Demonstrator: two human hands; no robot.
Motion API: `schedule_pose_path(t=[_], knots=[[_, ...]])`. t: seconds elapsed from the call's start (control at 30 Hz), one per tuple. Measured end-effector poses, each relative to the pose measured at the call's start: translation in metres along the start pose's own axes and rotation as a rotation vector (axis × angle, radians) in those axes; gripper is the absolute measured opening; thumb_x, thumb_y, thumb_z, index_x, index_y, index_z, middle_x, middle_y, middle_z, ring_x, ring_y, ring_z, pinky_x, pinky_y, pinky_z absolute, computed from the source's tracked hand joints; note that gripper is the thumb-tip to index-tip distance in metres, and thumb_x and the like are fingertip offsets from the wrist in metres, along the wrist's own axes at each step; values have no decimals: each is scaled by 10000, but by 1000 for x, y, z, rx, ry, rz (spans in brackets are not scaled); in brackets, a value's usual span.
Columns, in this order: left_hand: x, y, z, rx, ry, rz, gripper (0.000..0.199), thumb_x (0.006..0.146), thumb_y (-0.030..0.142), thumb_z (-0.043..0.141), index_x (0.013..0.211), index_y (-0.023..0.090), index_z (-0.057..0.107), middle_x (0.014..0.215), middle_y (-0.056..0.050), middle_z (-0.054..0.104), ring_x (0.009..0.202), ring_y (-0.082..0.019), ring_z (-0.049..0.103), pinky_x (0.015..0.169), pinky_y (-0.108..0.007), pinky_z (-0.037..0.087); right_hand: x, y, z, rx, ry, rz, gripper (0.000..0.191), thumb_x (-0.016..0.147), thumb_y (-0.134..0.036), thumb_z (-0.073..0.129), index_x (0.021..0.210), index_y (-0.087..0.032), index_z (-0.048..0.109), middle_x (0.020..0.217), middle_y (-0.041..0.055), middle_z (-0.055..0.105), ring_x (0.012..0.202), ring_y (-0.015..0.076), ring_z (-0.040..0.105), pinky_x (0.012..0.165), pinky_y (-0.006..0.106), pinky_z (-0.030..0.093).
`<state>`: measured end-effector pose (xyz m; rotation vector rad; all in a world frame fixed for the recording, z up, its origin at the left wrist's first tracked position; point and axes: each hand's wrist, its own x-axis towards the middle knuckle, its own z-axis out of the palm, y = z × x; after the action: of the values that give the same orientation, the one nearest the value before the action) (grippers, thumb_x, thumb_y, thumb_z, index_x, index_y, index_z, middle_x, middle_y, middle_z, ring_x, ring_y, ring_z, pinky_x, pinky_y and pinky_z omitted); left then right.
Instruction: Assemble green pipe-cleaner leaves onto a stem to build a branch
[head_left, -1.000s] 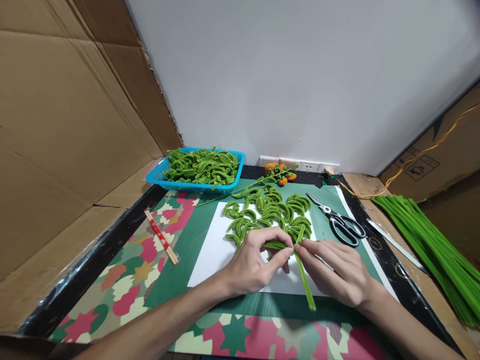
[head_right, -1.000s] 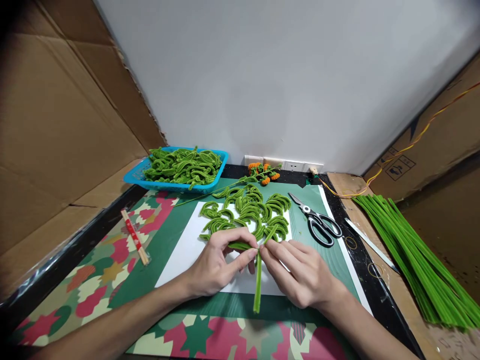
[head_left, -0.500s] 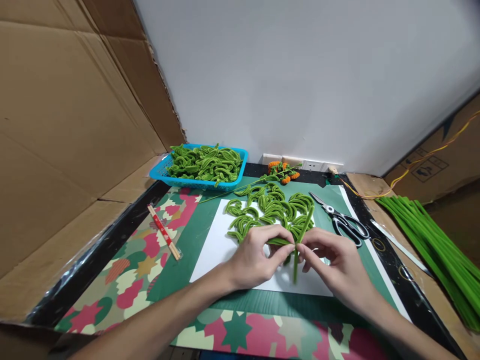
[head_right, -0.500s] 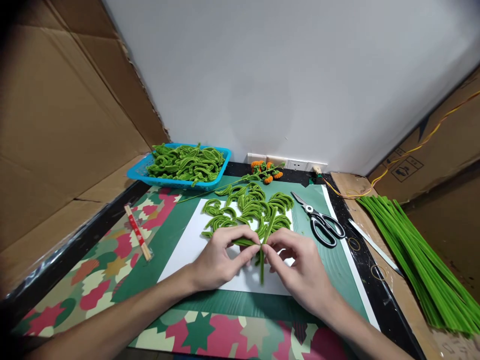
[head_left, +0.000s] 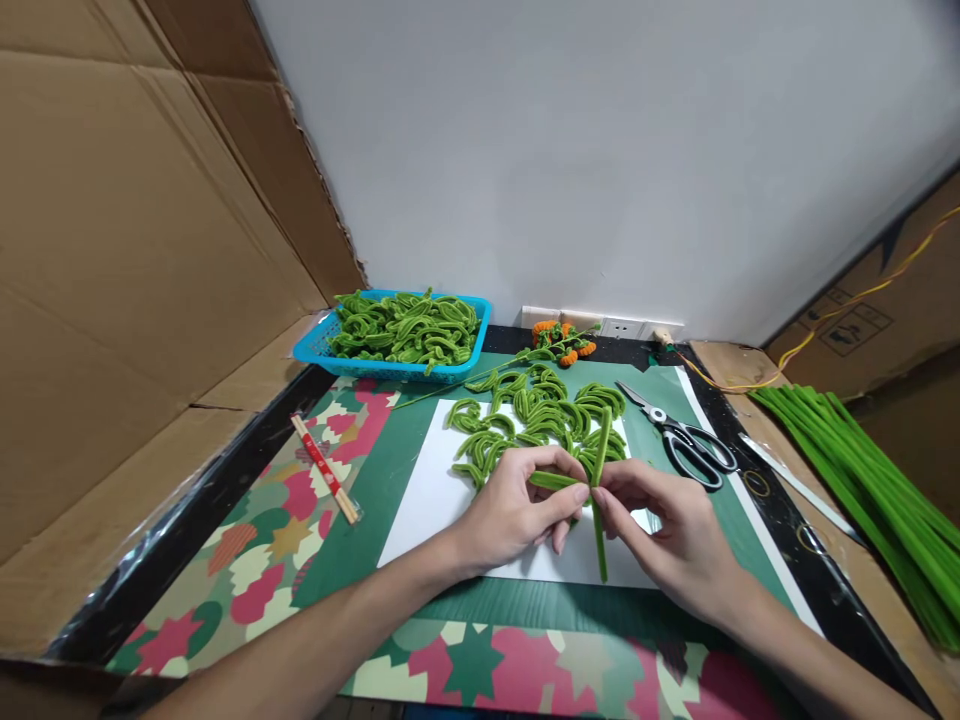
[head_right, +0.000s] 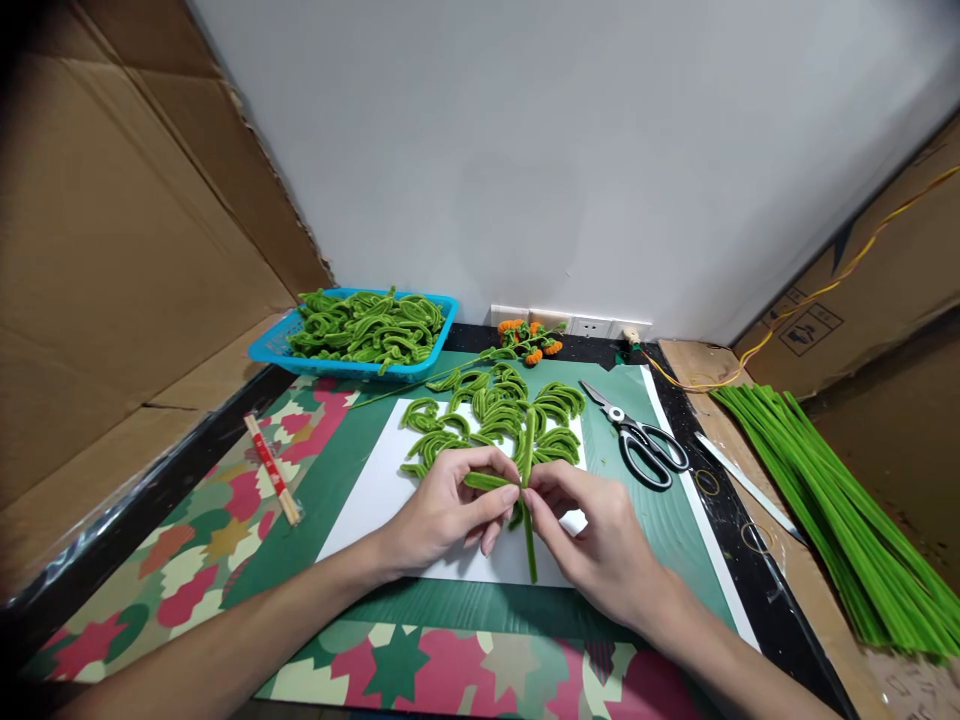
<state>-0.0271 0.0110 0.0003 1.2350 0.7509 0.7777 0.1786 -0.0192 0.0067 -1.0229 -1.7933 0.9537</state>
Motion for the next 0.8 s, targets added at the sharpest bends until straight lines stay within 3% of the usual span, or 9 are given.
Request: schedule_pose_path(t=[0.13, 0.2, 0.3, 0.4, 0.57, 0.63, 0.73, 0.8], knots=[[-1, 2, -1, 23, -7, 29, 281, 956, 409, 763, 968, 169, 618, 657, 45, 582, 490, -79, 560, 476, -169, 409, 2, -1, -2, 160, -77, 175, 230, 1014, -372, 702, 867, -200, 658, 696, -16, 655, 587, 127, 629, 561, 216, 500], [-2, 4, -2, 4, -32, 30, 291, 953, 417, 764, 975, 168, 615, 746, 34, 587, 500, -63, 536, 480, -173, 408, 2, -1, -3, 216, -117, 235, 260, 1009, -411, 709, 866, -198, 667, 664, -22, 646, 569, 132, 626, 549, 222, 492], [-5, 7, -2, -44, -72, 8, 297, 959, 411, 757, 1056, 196, 577, 896, 22, 597, 512, -39, 512, 483, -170, 401, 3, 0, -3, 237, -116, 246, 280, 1005, -442, 710, 883, -193, 678, 661, -23, 641, 564, 133, 618, 549, 230, 480], [-7, 8, -1, -82, -80, -24, 318, 979, 382, 739, 1146, 247, 505, 917, 34, 600, 533, -38, 514, 488, -151, 390, 5, 0, -3, 207, -93, 208, 288, 994, -434, 723, 852, -186, 684, 671, -23, 618, 562, 122, 575, 529, 230, 435], [-7, 5, -2, -97, -106, -13, 429, 963, 353, 775, 1248, 285, 461, 972, 32, 597, 561, -32, 549, 494, -131, 417, 9, 2, -5, 148, 77, 45, 272, 966, -365, 759, 765, -184, 734, 757, 20, 638, 688, 140, 561, 604, 247, 456], [-6, 4, -1, -61, -110, 5, 465, 947, 387, 790, 1280, 277, 486, 1061, -10, 622, 610, -59, 613, 476, -135, 442, 11, 5, -6, 291, 189, 52, 215, 935, -370, 794, 822, -188, 779, 807, 33, 663, 648, 129, 558, 547, 241, 465], [-5, 3, 1, 25, -110, -13, 488, 910, 423, 823, 1291, 242, 578, 1215, -78, 636, 692, -98, 680, 450, -143, 468, 14, 7, -7, 621, 292, 154, 198, 896, -386, 833, 928, -195, 791, 701, -8, 631, 462, 88, 495, 375, 205, 418], [-5, 2, 3, 32, -105, -35, 464, 910, 422, 826, 1265, 209, 616, 1121, -68, 684, 632, -80, 661, 468, -149, 480, 17, 7, -7, 766, 288, 201, 223, 861, -385, 862, 912, -185, 778, 661, -16, 630, 441, 101, 543, 355, 206, 470]])
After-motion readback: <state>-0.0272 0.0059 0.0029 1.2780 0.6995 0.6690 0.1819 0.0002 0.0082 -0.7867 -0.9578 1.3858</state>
